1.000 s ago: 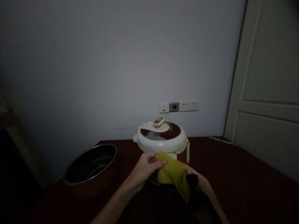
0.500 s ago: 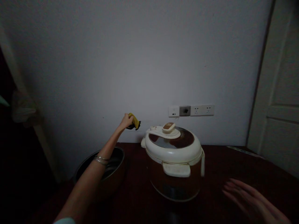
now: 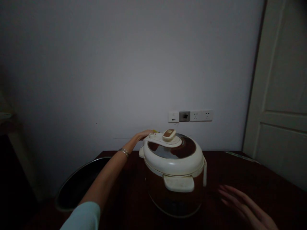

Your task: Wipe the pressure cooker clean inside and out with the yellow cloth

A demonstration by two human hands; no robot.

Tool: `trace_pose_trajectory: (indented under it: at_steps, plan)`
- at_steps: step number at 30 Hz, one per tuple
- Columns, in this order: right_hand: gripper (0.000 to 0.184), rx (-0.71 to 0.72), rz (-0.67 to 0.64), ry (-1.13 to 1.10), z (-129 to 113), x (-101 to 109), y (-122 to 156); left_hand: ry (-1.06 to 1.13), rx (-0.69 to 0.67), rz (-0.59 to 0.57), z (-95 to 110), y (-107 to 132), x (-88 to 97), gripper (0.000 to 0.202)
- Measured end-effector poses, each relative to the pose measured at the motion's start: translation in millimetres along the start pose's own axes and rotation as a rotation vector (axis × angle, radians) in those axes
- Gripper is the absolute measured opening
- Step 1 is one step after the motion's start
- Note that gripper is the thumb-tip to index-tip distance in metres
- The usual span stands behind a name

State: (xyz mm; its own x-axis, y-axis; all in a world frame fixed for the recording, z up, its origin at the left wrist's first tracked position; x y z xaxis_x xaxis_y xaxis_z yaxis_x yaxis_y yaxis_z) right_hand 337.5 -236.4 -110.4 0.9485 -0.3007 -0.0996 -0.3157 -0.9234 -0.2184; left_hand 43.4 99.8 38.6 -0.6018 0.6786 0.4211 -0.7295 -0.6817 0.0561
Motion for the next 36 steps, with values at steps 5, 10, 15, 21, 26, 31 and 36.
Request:
trace_pose_trajectory:
  at_steps: [5,10,15,21,26,31,36]
  plan:
    - [0.055,-0.050,-0.039,-0.032,-7,-21,-5,0.180,0.007,-0.020,-21,24,13.2,0.025]
    - [0.053,-0.059,-0.066,-0.113,-11,-37,-7,0.281,-0.037,0.067,-24,50,13.3,0.026]
    - [0.048,-0.017,-0.081,-0.077,-13,-39,0,0.402,-0.036,0.184,-26,79,9.1,0.018]
    - [0.044,0.041,-0.082,-0.035,-14,-37,8,0.463,-0.094,0.192,-24,120,-8.5,0.020]
    - [0.041,0.078,-0.069,-0.022,-11,-43,14,0.446,-0.147,0.291,-28,150,-27.8,0.026]
    - [0.041,0.097,-0.089,-0.010,-6,-53,18,0.380,-0.151,0.313,-26,171,-46.4,0.032]
    - [0.045,0.096,-0.133,0.010,-3,-59,24,0.217,-0.133,0.495,-27,180,-66.8,0.026]
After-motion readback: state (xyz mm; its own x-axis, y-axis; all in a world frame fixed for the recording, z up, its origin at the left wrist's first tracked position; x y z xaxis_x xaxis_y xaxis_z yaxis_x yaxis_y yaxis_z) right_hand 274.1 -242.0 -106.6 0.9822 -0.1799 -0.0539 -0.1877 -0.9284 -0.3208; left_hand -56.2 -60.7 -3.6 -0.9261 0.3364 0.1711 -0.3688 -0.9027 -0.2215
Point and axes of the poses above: each hand's wrist, its own y-axis away from the middle knuckle, its own x-axis out of the back of the hand, z = x × y, the point moved 2 cm from there along -y, towards the middle knuckle, and after that the axes turned 7 degrees about -z, right-handed, at the moved point
